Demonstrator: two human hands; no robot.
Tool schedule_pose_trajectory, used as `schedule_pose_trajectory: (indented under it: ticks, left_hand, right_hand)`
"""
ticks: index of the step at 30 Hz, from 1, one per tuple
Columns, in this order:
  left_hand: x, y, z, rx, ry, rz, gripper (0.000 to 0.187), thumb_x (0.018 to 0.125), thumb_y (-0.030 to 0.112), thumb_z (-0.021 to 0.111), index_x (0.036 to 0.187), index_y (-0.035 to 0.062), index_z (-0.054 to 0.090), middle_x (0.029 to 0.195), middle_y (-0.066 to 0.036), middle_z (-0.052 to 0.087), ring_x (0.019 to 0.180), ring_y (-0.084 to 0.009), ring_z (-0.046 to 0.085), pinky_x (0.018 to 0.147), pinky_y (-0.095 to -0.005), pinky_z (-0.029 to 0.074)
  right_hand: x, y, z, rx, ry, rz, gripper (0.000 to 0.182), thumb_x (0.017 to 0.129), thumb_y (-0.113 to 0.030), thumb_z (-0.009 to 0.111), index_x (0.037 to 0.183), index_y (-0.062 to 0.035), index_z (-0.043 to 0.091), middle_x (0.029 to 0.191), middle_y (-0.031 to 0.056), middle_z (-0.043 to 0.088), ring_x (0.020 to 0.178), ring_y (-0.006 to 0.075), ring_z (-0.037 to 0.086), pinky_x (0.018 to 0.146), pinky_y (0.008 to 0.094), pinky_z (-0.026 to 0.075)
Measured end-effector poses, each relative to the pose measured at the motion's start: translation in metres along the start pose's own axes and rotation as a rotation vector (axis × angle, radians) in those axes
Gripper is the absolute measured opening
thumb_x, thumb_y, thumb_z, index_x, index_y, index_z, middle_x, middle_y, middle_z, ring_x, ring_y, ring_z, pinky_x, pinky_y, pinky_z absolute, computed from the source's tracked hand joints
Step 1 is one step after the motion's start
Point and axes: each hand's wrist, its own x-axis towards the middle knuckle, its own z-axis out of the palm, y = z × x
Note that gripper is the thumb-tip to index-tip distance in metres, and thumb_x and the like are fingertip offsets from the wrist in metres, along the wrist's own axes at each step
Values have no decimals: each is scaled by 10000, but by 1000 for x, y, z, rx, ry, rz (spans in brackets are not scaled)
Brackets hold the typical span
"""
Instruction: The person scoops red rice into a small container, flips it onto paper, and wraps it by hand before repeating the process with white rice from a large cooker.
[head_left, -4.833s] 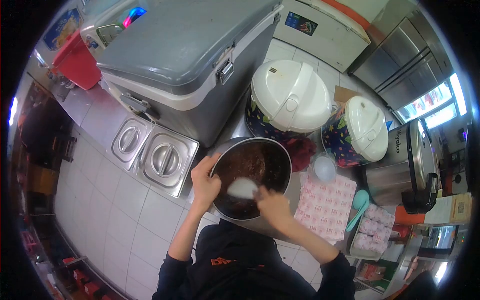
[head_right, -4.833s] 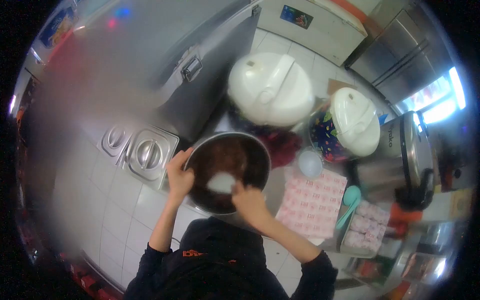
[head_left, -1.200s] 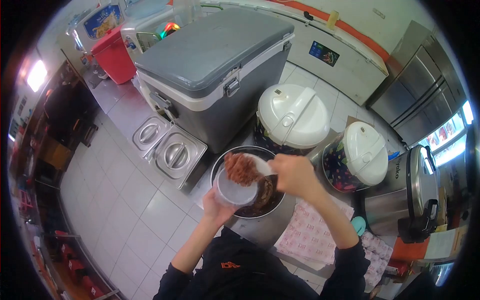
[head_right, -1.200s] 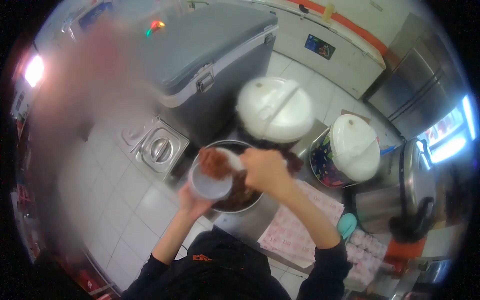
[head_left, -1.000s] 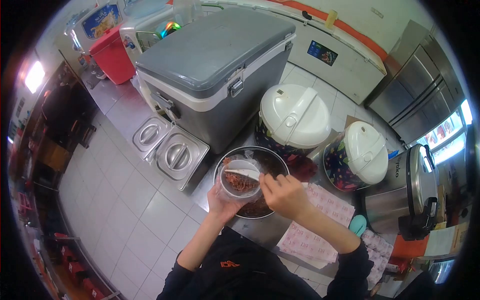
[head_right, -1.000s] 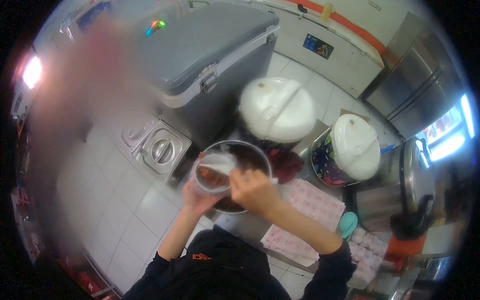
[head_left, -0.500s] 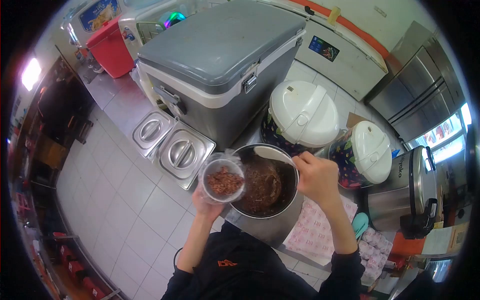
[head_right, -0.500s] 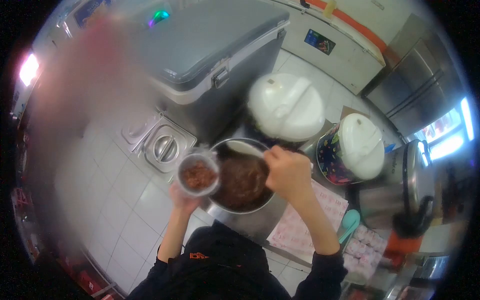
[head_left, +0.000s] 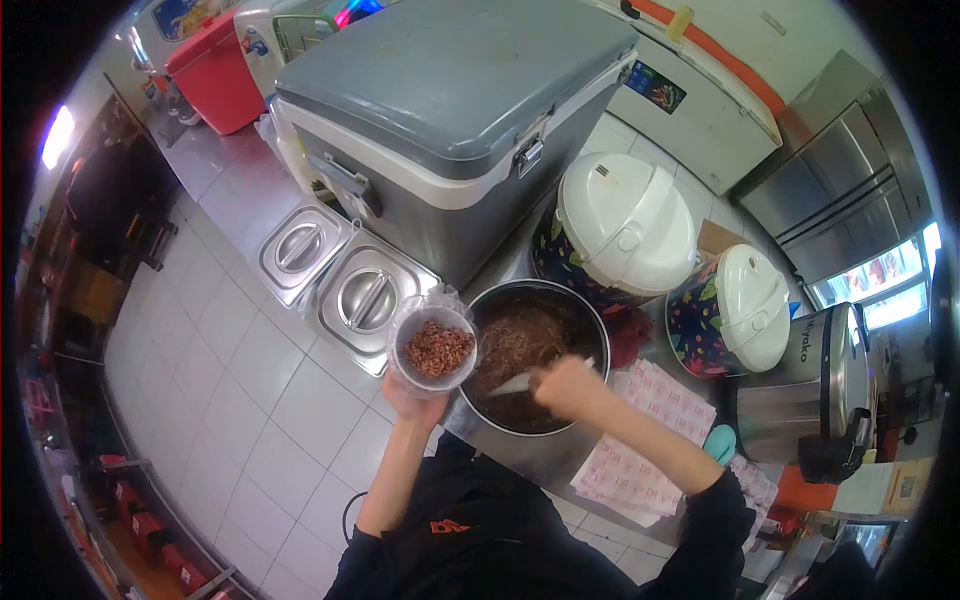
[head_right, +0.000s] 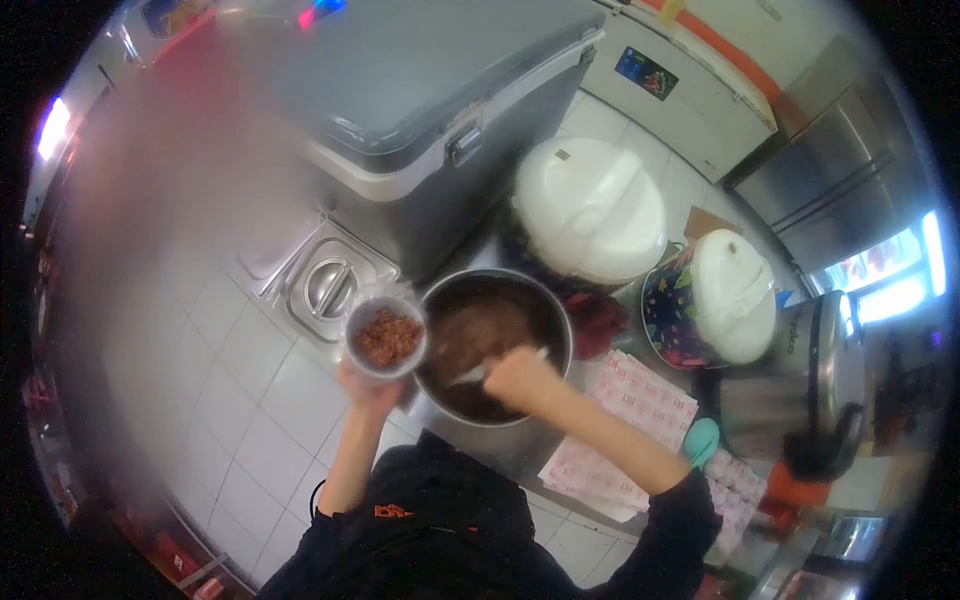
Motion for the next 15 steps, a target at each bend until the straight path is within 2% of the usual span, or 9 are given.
schedule_pose_trajectory:
  ticks: [1,2,4,5,7,11,15]
  left_hand:
    - [-1,0,0,-11,13,-3,477,874,314,363,1253,28,409,1244,-155,464,1155,-338,440,998,-489,334]
    - [-1,-1,-1,-15,20,-5,477,874,314,363,1253,28,409,1244,-155,464,1155,-338,440,998,-489,334]
    - [0,-2,-5,27,30,9,484,875,323,352,1256,28,404,1244,-152,465,1153,-334,442,990,-485,343]
    - [-1,-3,-3,27,33,7,484,875,323,352,1256,28,404,1244,-152,465,1153,-334,442,990,-485,343]
    - [-5,-5,-1,29,12,50,497,875,335,345,1259,24,397,1250,-149,459,1147,-333,446,987,-482,345]
    - [-13,-10,0,-23,84,83,502,871,338,357,1267,30,388,1257,-138,453,1151,-320,444,990,-476,341]
    - [-16,-14,3,-11,4,117,490,869,320,380,1275,45,383,1268,-118,448,1177,-298,424,1002,-469,328]
  right_hand:
    - [1,13,-8,66,16,123,148,604,-161,645,686,-41,620,770,93,597,671,254,626,584,379,492]
    - [3,25,-17,99,-24,198,83,671,-120,590,681,-58,645,765,135,620,697,260,638,582,387,495]
    - [9,42,-3,54,-32,411,79,651,-112,605,689,-59,650,758,145,629,719,259,642,605,389,501]
    - [8,41,-3,55,-34,410,79,651,-112,605,689,-59,650,758,145,629,719,259,642,605,389,501]
    - [5,38,-5,97,-136,610,99,640,-114,611,704,-51,653,755,161,633,740,273,641,638,390,506]
    - [-6,27,0,250,-98,684,167,584,-139,619,698,-20,640,733,192,623,722,332,630,658,399,510]
    - [3,22,2,331,-196,711,176,592,-145,625,726,-36,658,777,199,632,747,336,628,702,400,506]
